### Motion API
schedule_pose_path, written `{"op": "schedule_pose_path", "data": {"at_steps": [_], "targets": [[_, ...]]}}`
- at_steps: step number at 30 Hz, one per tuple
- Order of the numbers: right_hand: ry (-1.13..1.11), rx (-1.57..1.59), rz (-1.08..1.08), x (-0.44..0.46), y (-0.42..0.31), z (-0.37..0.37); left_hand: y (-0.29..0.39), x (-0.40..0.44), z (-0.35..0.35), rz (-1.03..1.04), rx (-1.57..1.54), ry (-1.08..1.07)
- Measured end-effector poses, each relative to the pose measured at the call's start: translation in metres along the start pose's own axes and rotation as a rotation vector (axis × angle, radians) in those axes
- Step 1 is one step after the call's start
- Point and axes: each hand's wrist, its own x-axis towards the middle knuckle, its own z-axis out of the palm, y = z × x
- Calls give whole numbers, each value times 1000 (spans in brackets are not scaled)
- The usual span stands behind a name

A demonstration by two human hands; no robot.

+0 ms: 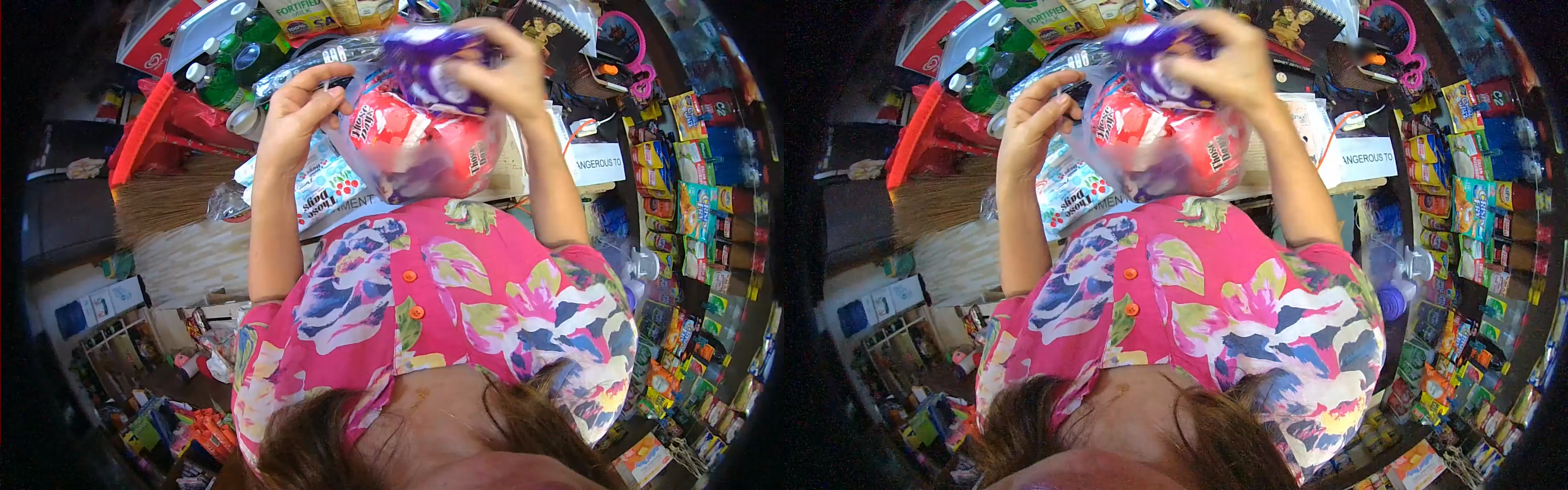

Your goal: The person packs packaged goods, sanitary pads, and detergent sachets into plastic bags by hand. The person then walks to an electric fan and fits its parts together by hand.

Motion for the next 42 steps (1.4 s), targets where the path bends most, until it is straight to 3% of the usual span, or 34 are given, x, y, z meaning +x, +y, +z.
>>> {"op": "schedule_pose_path", "data": {"at_steps": [1,2,4,5,7,11,14,16,18,20,22,23,26,28,30,32,34,36,39,42], "targets": [[107,-21,-47,0,-13,-22,0,1,2,-2,28,-16],[238,269,194,-6,-16,-39,1,0,3,-1,57,-32],[589,574,103,-11,-28,-75,3,-2,3,10,64,-58],[630,611,73,-20,-28,-97,2,-3,3,17,72,-68],[933,545,137,-41,-5,-130,3,-5,4,20,65,-88],[617,-53,414,-98,67,-150,9,-9,7,28,-1,-123],[323,-279,774,-125,101,-109,10,-11,7,26,11,-143],[136,116,941,-142,142,-87,9,-12,3,28,31,-153],[78,216,970,-141,151,-62,9,-12,-3,40,47,-165],[22,-95,885,-146,179,-54,8,-14,-6,36,32,-169],[104,-674,491,-158,216,-54,2,-10,2,26,13,-168],[199,-736,393,-157,222,-56,1,-11,3,19,-2,-161],[437,-265,396,-100,130,-62,-2,-13,0,-1,-38,-144],[566,-37,235,-61,34,-42,-2,-13,3,-14,-88,-122],[358,46,79,-42,-12,-16,-4,-10,2,-32,-127,-174],[-71,-141,61,-32,-40,18,-8,-4,8,-18,-129,-208],[-444,-490,161,-25,-34,53,-5,-4,13,13,-92,-181],[-645,-609,298,-26,-12,71,-4,-4,16,22,-61,-176],[-749,-527,342,-29,-2,80,-6,-2,17,13,-113,-173],[-658,-473,252,-47,-17,89,-8,-3,14,1,-177,-200]]}}
